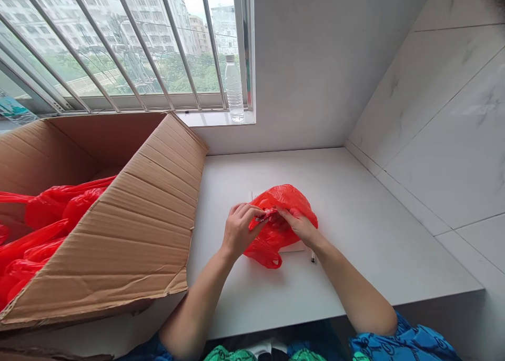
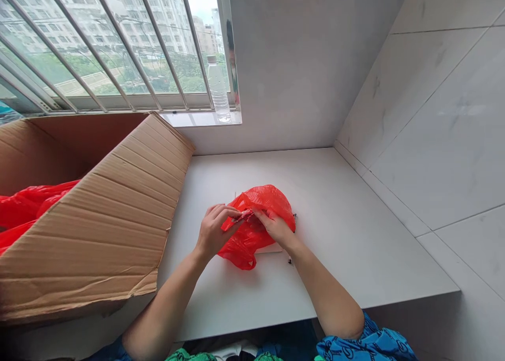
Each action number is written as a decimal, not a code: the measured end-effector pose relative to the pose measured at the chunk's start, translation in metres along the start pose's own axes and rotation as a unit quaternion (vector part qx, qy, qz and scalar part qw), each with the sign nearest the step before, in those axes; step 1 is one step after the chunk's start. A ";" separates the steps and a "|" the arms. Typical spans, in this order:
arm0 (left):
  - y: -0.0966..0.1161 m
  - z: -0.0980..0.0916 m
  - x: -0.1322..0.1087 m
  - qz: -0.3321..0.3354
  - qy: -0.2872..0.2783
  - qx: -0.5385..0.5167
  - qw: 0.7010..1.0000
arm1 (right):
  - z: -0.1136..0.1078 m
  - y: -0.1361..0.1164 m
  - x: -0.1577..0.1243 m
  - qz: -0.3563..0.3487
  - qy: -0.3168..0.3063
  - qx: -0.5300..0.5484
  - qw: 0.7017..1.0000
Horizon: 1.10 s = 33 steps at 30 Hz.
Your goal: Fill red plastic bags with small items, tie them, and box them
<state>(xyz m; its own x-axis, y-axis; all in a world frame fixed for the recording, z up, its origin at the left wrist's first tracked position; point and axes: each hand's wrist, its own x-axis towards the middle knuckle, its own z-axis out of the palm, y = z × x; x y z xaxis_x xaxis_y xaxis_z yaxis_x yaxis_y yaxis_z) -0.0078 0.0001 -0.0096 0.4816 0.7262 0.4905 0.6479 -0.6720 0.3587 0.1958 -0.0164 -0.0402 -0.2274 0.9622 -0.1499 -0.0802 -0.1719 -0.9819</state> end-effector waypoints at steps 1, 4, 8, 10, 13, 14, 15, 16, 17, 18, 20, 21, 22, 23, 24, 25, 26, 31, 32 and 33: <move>0.001 0.001 -0.001 0.012 -0.016 -0.005 1.000 | 0.001 -0.003 -0.003 0.004 -0.011 0.014 1.000; 0.004 0.003 -0.002 0.043 -0.062 -0.054 0.996 | 0.003 -0.013 -0.011 0.019 -0.034 0.031 0.999; 0.007 0.000 -0.003 -0.011 -0.043 -0.124 0.991 | 0.001 -0.018 -0.012 -0.013 -0.090 0.033 0.995; 0.007 0.000 -0.003 -0.055 -0.028 -0.134 0.989 | 0.001 -0.018 -0.010 -0.033 -0.114 0.034 0.992; 0.006 0.001 -0.003 -0.093 -0.050 -0.165 0.981 | 0.002 -0.015 -0.007 -0.032 -0.107 0.022 0.993; 0.007 0.003 -0.003 -0.105 -0.058 -0.189 0.975 | 0.002 -0.014 -0.006 -0.031 -0.105 0.019 0.994; 0.007 0.004 -0.002 -0.122 -0.059 -0.219 0.966 | 0.002 -0.012 -0.006 -0.032 -0.104 0.019 0.994; 0.007 0.005 -0.002 -0.142 -0.054 -0.252 0.956 | 0.002 -0.011 -0.005 -0.036 -0.102 0.021 0.994; 0.007 0.005 -0.002 -0.163 -0.041 -0.284 0.944 | 0.002 -0.010 -0.005 -0.040 -0.096 0.022 0.994; 0.008 0.006 -0.001 -0.182 -0.027 -0.314 0.931 | 0.001 -0.008 -0.004 -0.041 -0.086 0.023 0.995; 0.007 0.006 -0.001 -0.208 -0.007 -0.362 0.908 | -0.001 -0.005 -0.003 -0.037 -0.067 0.017 0.997; 0.006 0.006 -0.001 -0.212 -0.005 -0.377 0.902 | -0.001 -0.004 -0.003 -0.034 -0.061 0.013 0.997; 0.006 0.005 -0.001 -0.211 -0.010 -0.383 0.899 | -0.002 -0.002 -0.002 -0.033 -0.058 0.010 0.998; 0.005 0.005 -0.002 -0.207 -0.017 -0.380 0.901 | -0.002 -0.002 -0.002 -0.034 -0.054 0.009 0.998; 0.004 0.004 -0.002 -0.200 -0.026 -0.369 0.907 | -0.002 -0.001 -0.002 -0.034 -0.046 0.006 0.998; 0.003 0.004 -0.002 -0.191 -0.036 -0.350 0.916 | -0.002 -0.001 -0.002 -0.033 -0.037 0.001 0.999; 0.003 0.003 -0.002 -0.181 -0.043 -0.325 0.927 | -0.003 -0.001 -0.002 -0.030 -0.028 -0.007 0.999; 0.007 -0.005 0.000 -0.125 -0.006 -0.143 0.982 | -0.012 -0.001 -0.002 -0.030 0.065 -0.105 0.992; 0.010 -0.007 -0.001 -0.111 0.002 -0.112 0.987 | -0.016 -0.001 -0.001 -0.032 0.097 -0.141 0.985; 0.014 -0.008 -0.002 -0.095 0.000 -0.084 0.992 | -0.019 0.000 -0.001 -0.039 0.126 -0.177 0.975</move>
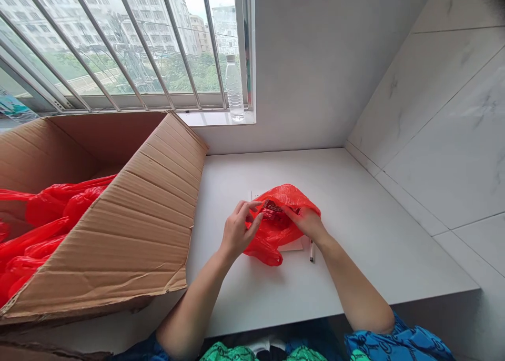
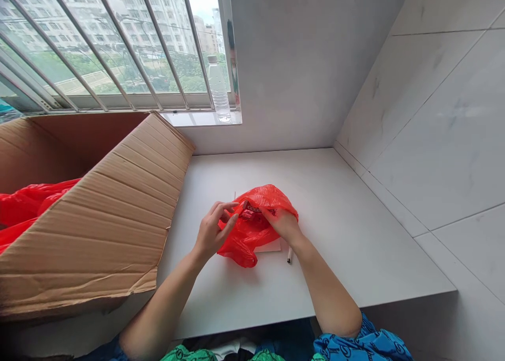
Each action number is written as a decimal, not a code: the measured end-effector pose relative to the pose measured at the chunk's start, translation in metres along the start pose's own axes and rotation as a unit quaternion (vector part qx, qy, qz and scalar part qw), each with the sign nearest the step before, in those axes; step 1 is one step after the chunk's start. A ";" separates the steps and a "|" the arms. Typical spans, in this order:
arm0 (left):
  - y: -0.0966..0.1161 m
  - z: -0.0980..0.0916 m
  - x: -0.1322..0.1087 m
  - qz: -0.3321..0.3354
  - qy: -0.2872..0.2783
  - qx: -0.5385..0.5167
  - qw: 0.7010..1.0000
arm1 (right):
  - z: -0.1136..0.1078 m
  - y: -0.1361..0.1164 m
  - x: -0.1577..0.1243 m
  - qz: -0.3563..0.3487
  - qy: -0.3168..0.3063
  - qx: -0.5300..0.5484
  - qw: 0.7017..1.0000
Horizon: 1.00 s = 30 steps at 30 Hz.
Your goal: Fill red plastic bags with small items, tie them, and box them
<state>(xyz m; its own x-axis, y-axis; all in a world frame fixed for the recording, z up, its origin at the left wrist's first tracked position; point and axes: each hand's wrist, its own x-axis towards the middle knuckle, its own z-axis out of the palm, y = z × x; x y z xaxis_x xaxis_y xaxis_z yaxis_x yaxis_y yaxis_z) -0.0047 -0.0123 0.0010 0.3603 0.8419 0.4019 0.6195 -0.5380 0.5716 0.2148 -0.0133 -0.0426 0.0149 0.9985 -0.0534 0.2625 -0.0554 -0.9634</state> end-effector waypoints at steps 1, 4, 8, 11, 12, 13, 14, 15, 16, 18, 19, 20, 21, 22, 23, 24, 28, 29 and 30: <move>0.004 0.000 -0.004 0.021 -0.013 0.027 0.999 | -0.003 0.002 0.001 -0.011 0.025 -0.030 0.999; 0.017 0.003 -0.024 0.089 -0.108 0.116 0.983 | -0.010 0.003 0.003 -0.071 0.063 -0.061 0.994; 0.025 0.009 -0.053 0.103 -0.225 0.218 0.944 | -0.013 -0.004 -0.002 -0.137 0.103 -0.028 0.985; 0.025 0.003 -0.062 0.094 -0.265 0.252 0.926 | -0.013 -0.010 -0.006 -0.143 0.124 0.014 0.982; 0.025 -0.002 -0.062 0.096 -0.275 0.257 0.922 | -0.014 -0.012 -0.007 -0.140 0.109 0.026 0.984; 0.025 -0.008 -0.062 0.098 -0.283 0.260 0.918 | -0.015 -0.014 -0.009 -0.136 0.083 0.034 0.987; 0.026 -0.015 -0.061 0.100 -0.289 0.261 0.916 | -0.018 -0.016 -0.011 -0.131 0.048 0.037 0.989; 0.028 -0.023 -0.059 0.100 -0.291 0.259 0.916 | -0.023 -0.019 -0.014 -0.128 0.010 0.034 0.991; 0.030 -0.033 -0.057 0.099 -0.286 0.253 0.919 | -0.029 -0.023 -0.018 -0.125 -0.026 0.023 0.992; 0.037 -0.054 -0.051 0.084 -0.250 0.231 0.936 | -0.048 -0.034 -0.027 -0.123 -0.082 -0.014 0.989; 0.041 -0.065 -0.047 0.072 -0.217 0.217 0.949 | -0.060 -0.041 -0.033 -0.123 -0.104 -0.033 0.986; 0.045 -0.076 -0.043 0.058 -0.175 0.201 0.962 | -0.072 -0.049 -0.038 -0.125 -0.124 -0.051 0.983; 0.048 -0.087 -0.037 0.043 -0.127 0.182 0.974 | -0.085 -0.057 -0.042 -0.131 -0.142 -0.062 0.979; 0.051 -0.097 -0.031 0.027 -0.078 0.158 0.984 | -0.097 -0.065 -0.046 -0.138 -0.155 -0.072 0.976; 0.054 -0.106 -0.024 0.010 -0.033 0.125 0.992 | -0.108 -0.072 -0.048 -0.142 -0.157 -0.080 0.974; 0.055 -0.113 -0.018 -0.010 0.006 0.080 0.997 | -0.117 -0.079 -0.049 -0.146 -0.142 -0.082 0.976; 0.060 -0.123 0.006 -0.088 0.083 -0.162 0.979 | -0.134 -0.096 -0.042 -0.158 0.011 -0.088 0.983; 0.061 -0.122 0.012 -0.102 0.096 -0.223 0.965 | -0.134 -0.098 -0.038 -0.164 0.060 -0.094 0.980; 0.062 -0.119 0.017 -0.113 0.110 -0.279 0.947 | -0.134 -0.100 -0.035 -0.172 0.101 -0.099 0.975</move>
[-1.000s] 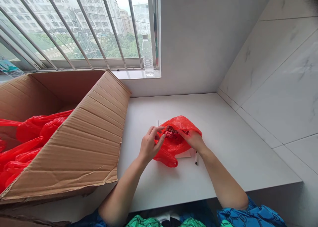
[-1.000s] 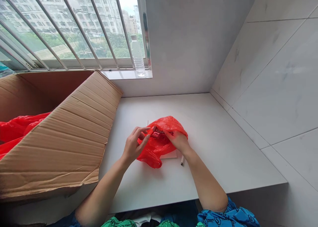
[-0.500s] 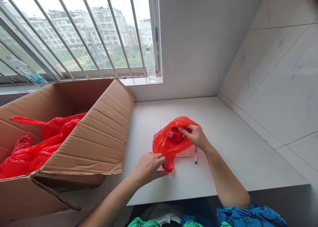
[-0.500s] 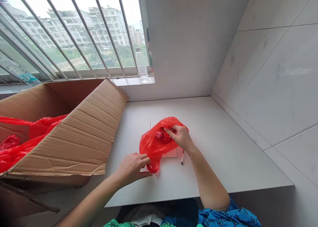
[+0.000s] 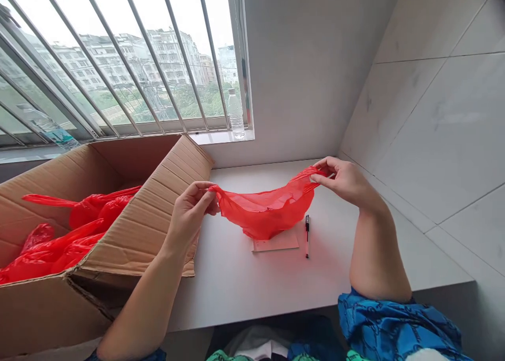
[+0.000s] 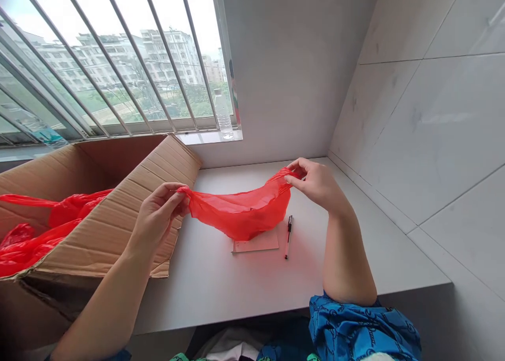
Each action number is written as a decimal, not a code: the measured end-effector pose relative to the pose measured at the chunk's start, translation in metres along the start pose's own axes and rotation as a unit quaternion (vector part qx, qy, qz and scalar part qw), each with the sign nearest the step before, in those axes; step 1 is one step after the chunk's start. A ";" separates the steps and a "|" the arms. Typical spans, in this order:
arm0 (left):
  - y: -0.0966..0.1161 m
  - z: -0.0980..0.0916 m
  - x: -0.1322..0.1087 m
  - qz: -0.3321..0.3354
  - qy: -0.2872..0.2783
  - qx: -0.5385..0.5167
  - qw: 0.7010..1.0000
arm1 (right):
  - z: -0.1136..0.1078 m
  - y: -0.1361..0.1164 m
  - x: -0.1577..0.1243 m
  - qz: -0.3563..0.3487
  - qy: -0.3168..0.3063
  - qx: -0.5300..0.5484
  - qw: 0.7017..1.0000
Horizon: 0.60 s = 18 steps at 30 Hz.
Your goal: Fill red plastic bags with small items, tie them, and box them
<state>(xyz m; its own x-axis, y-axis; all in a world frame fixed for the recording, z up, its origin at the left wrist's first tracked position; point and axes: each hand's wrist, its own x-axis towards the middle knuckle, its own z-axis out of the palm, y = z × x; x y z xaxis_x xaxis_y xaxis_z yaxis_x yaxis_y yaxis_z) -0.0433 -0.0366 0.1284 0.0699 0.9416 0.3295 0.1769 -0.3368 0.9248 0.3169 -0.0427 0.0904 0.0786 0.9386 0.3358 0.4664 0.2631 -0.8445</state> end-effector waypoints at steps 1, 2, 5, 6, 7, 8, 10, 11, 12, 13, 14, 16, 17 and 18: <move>0.000 0.005 0.004 -0.009 0.014 -0.055 0.998 | 0.002 -0.001 0.003 -0.008 0.032 -0.001 0.999; -0.001 0.010 0.009 -0.012 0.029 -0.105 0.994 | 0.005 -0.002 0.007 -0.021 0.053 0.015 0.998; -0.005 0.028 0.022 -0.002 0.064 -0.206 0.976 | 0.023 -0.006 0.016 -0.079 0.072 0.163 0.981; -0.007 0.035 0.026 0.001 0.072 -0.223 0.972 | 0.032 -0.007 0.019 -0.095 0.070 0.228 0.966; -0.007 0.041 0.030 0.000 0.077 -0.233 0.969 | 0.041 -0.009 0.021 -0.103 0.064 0.290 0.949; -0.008 0.048 0.033 -0.003 0.077 -0.236 0.969 | 0.050 -0.010 0.023 -0.104 0.048 0.342 0.933; -0.007 0.058 0.036 -0.006 0.053 -0.218 0.974 | 0.067 -0.013 0.025 -0.092 -0.003 0.403 0.911; -0.006 0.062 0.036 0.001 0.030 -0.190 0.981 | 0.073 -0.014 0.025 -0.087 -0.031 0.408 0.908; -0.005 0.066 0.035 0.019 0.006 -0.142 0.990 | 0.078 -0.015 0.025 -0.085 -0.057 0.398 0.912; -0.004 0.068 0.034 0.052 -0.016 -0.075 0.996 | 0.080 -0.016 0.023 -0.087 -0.080 0.376 0.919; -0.002 0.069 0.033 0.098 -0.035 0.008 0.995 | 0.082 -0.017 0.021 -0.089 -0.099 0.345 0.929; 0.002 0.071 0.031 0.207 -0.063 0.183 0.959 | 0.084 -0.020 0.017 -0.095 -0.128 0.278 0.947; 0.004 0.071 0.031 0.255 -0.074 0.249 0.931 | 0.085 -0.021 0.015 -0.100 -0.138 0.248 0.954; 0.007 0.072 0.031 0.293 -0.084 0.293 0.906 | 0.087 -0.023 0.013 -0.107 -0.144 0.225 0.958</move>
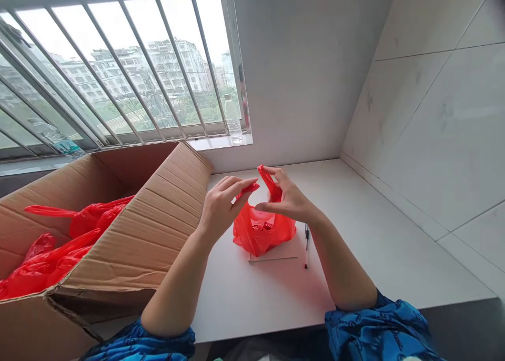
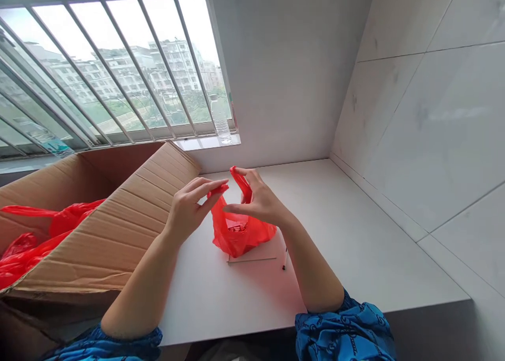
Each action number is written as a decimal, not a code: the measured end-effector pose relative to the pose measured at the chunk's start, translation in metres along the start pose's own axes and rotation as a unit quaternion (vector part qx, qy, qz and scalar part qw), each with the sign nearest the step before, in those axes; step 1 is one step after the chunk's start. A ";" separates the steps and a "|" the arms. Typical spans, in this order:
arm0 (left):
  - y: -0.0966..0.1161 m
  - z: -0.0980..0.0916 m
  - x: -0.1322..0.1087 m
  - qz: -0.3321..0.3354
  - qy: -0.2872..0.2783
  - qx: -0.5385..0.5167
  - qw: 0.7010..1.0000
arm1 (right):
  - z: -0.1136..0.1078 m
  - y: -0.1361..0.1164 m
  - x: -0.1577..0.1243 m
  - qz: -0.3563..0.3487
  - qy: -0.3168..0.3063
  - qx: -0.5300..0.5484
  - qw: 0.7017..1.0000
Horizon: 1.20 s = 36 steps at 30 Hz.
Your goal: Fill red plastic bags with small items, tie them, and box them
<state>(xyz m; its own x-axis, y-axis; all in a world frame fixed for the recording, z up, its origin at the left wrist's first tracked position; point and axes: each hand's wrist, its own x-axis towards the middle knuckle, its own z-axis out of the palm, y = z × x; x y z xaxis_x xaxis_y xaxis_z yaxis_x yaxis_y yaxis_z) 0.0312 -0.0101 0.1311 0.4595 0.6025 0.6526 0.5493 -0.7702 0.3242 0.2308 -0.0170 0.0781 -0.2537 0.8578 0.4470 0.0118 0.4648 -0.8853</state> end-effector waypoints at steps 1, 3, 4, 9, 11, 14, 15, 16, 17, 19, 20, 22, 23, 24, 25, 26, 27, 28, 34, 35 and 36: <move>0.002 0.000 0.002 0.028 -0.009 0.028 0.999 | 0.003 0.000 0.000 -0.010 -0.004 -0.017 1.000; 0.006 0.000 0.007 0.048 -0.020 0.038 0.998 | 0.011 0.002 0.002 -0.044 0.000 -0.030 0.999; 0.007 0.001 0.009 0.043 -0.023 0.029 0.998 | 0.015 0.004 0.004 -0.059 0.003 -0.026 0.998; 0.004 0.017 0.000 -0.082 0.013 -0.126 0.989 | 0.021 0.013 0.012 -0.025 0.024 0.071 0.997; -0.003 0.029 -0.013 -0.151 -0.029 -0.218 0.964 | 0.019 0.013 0.012 0.003 0.025 0.116 0.993; -0.014 0.043 -0.030 -0.229 -0.124 -0.369 0.892 | 0.017 0.012 0.011 0.037 0.008 0.172 0.984; -0.017 0.045 -0.033 -0.249 -0.130 -0.411 0.867 | 0.016 0.011 0.010 0.043 0.003 0.181 0.983; -0.021 0.046 -0.035 -0.270 -0.123 -0.446 0.844 | 0.015 0.010 0.009 0.046 -0.004 0.183 0.982; -0.024 0.045 -0.036 -0.294 -0.110 -0.473 0.823 | 0.014 0.010 0.008 0.045 -0.014 0.177 0.983; -0.028 0.041 -0.036 -0.343 -0.092 -0.516 0.780 | 0.009 0.010 0.005 0.036 -0.061 0.132 0.989; -0.029 0.038 -0.035 -0.360 -0.085 -0.532 0.762 | 0.007 0.011 0.003 0.027 -0.089 0.093 0.991; -0.030 0.033 -0.034 -0.380 -0.077 -0.551 0.739 | 0.005 0.014 0.000 0.001 -0.119 -0.017 0.993; -0.030 0.032 -0.034 -0.385 -0.075 -0.553 0.735 | 0.006 0.016 -0.001 -0.011 -0.110 -0.078 0.991; -0.030 0.032 -0.035 -0.390 -0.076 -0.550 0.734 | 0.007 0.018 -0.002 -0.024 -0.090 -0.136 0.986; -0.030 0.032 -0.035 -0.396 -0.083 -0.543 0.735 | 0.010 0.019 -0.002 -0.037 -0.063 -0.184 0.980; -0.030 0.032 -0.036 -0.403 -0.096 -0.533 0.738 | 0.014 0.021 -0.002 -0.050 -0.037 -0.220 0.974; -0.030 0.033 -0.037 -0.410 -0.112 -0.522 0.740 | 0.017 0.022 -0.002 -0.060 -0.018 -0.243 0.968; -0.030 0.034 -0.037 -0.417 -0.125 -0.511 0.741 | 0.021 0.022 -0.001 -0.070 -0.006 -0.255 0.964; -0.030 0.035 -0.045 -0.404 -0.093 -0.454 0.789 | 0.021 0.016 -0.004 -0.078 0.013 -0.277 0.958; -0.031 0.035 -0.048 -0.394 -0.087 -0.431 0.807 | 0.018 0.015 -0.009 -0.078 0.020 -0.285 0.955; -0.033 0.034 -0.051 -0.383 -0.082 -0.402 0.828 | 0.014 0.015 -0.016 -0.075 0.028 -0.286 0.955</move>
<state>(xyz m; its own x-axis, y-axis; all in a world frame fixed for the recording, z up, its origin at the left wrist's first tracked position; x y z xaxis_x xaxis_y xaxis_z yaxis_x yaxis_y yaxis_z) 0.0135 -0.0078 0.0636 0.3168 0.9478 -0.0353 0.1107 0.0000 0.9939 0.2213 -0.0266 0.0556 -0.2426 0.7749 0.5837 0.5090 0.6139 -0.6033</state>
